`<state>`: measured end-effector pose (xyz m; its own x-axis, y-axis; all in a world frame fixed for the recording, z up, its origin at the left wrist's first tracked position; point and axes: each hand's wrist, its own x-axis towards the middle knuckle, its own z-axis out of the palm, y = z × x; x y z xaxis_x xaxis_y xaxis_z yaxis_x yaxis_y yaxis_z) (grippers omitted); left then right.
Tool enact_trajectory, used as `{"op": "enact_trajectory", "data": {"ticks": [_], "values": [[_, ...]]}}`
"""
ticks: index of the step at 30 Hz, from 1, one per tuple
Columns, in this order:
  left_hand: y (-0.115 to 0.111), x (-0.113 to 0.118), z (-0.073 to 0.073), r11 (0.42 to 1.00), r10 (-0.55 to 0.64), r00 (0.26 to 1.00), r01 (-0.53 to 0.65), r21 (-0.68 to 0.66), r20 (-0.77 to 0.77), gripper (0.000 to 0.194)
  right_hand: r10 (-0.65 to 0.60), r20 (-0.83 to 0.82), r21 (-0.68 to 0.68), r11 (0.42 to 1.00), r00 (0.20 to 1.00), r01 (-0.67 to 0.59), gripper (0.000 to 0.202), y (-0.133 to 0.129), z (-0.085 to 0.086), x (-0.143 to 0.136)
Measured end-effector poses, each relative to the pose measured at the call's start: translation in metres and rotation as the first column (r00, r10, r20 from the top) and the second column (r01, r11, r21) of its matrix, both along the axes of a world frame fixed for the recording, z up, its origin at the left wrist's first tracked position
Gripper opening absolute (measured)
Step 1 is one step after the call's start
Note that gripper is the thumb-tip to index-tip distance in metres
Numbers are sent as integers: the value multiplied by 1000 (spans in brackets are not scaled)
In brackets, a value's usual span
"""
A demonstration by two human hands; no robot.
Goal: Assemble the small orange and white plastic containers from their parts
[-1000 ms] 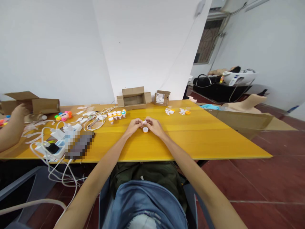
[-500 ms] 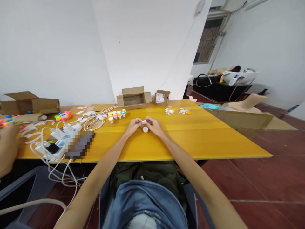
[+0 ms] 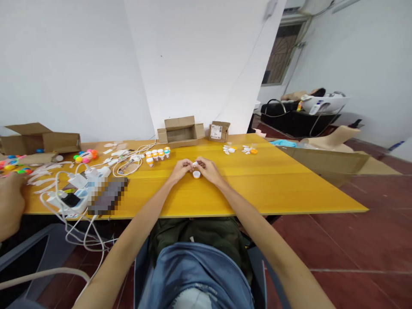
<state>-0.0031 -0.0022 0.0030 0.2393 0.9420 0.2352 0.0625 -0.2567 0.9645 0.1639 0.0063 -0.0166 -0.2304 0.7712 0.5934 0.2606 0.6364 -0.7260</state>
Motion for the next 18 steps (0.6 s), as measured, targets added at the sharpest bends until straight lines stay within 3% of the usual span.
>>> {"op": "enact_trajectory", "data": {"ticks": [18], "values": [[1,-1,-1,1000,-9,1000,9,3,4,15,-20,24,11,1000,1000,20,10,0,1,1]]}}
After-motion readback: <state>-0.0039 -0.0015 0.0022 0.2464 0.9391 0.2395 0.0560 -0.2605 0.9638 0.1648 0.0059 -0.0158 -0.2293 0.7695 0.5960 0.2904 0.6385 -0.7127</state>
